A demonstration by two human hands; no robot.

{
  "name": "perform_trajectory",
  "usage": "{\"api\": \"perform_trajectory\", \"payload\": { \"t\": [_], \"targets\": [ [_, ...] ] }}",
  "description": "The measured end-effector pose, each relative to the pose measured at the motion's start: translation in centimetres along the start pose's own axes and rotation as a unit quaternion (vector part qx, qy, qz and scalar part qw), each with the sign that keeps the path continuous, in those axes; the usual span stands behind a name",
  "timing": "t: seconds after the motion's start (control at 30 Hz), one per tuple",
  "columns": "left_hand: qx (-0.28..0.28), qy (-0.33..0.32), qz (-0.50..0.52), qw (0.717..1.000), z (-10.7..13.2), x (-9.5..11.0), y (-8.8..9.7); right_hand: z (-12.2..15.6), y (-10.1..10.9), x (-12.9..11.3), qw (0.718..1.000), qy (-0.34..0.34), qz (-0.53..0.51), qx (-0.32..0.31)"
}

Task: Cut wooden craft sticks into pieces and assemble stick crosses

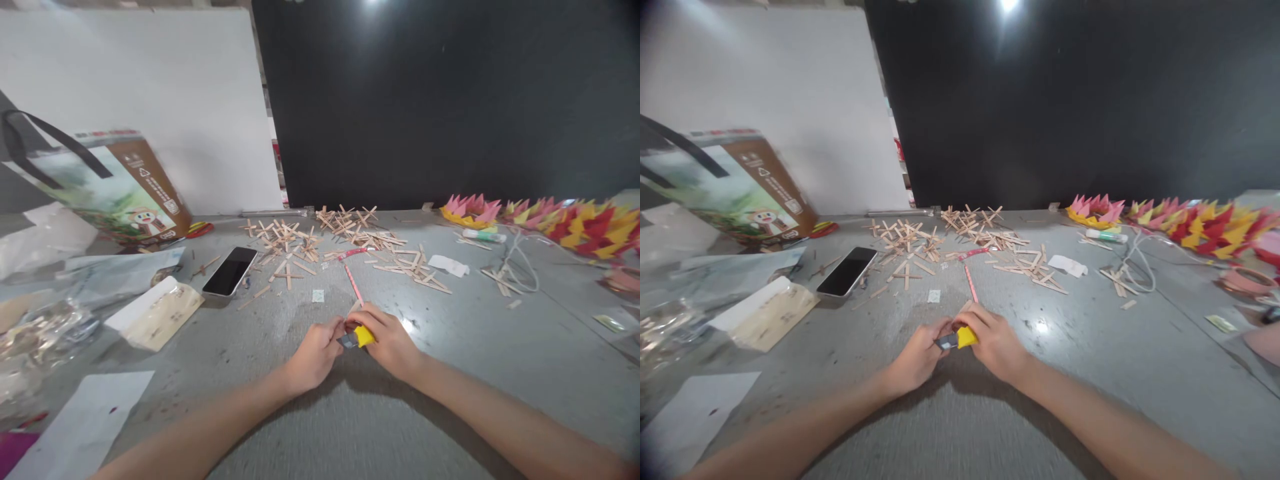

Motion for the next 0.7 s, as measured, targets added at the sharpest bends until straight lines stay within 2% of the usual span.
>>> {"api": "perform_trajectory", "payload": {
  "t": [0.1, 0.17, 0.23, 0.33, 0.4, 0.47, 0.53, 0.7],
  "targets": [
    [-0.052, -0.01, 0.013, 0.999, 0.0, -0.5, -0.2, -0.1, -0.3, 0.1, 1.0, -0.016, 0.023, -0.001],
    [-0.031, 0.004, 0.022, 0.999, 0.0, -0.4, 0.0, -0.1, -0.2, 0.2, 0.999, -0.036, 0.033, 0.005],
    [0.026, 0.023, 0.053, 0.998, 0.1, -0.3, 0.2, -0.1, 0.0, 0.5, 0.998, -0.058, 0.037, 0.015],
    [0.144, 0.041, 0.09, 0.985, 0.0, -0.2, 0.9, -0.2, 0.4, 1.0, 0.994, -0.098, 0.041, 0.028],
    [0.185, 0.041, 0.093, 0.977, 0.0, -0.2, 1.1, -0.4, 0.5, 1.4, 0.988, -0.137, 0.061, 0.036],
    [0.175, 0.045, 0.088, 0.98, -0.1, -0.3, 1.1, -0.7, 0.6, 1.6, 0.978, -0.172, 0.101, 0.054],
    [0.138, 0.046, 0.074, 0.987, -0.1, -0.3, 1.0, -0.9, 0.5, 1.6, 0.971, -0.186, 0.132, 0.064],
    [0.079, 0.041, 0.0, 0.996, 0.1, 0.1, 0.7, -1.0, 0.6, 0.2, 0.988, -0.12, 0.096, -0.003]
  ]
}}
Point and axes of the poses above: each hand's wrist, its own z-axis away from the middle knuckle, its own y-axis out of the back of the hand, x = y × z, the point moved 2 cm from there along -z, towards the middle knuckle, and after that the axes turned 12 degrees about -x, right-handed, at the moved point
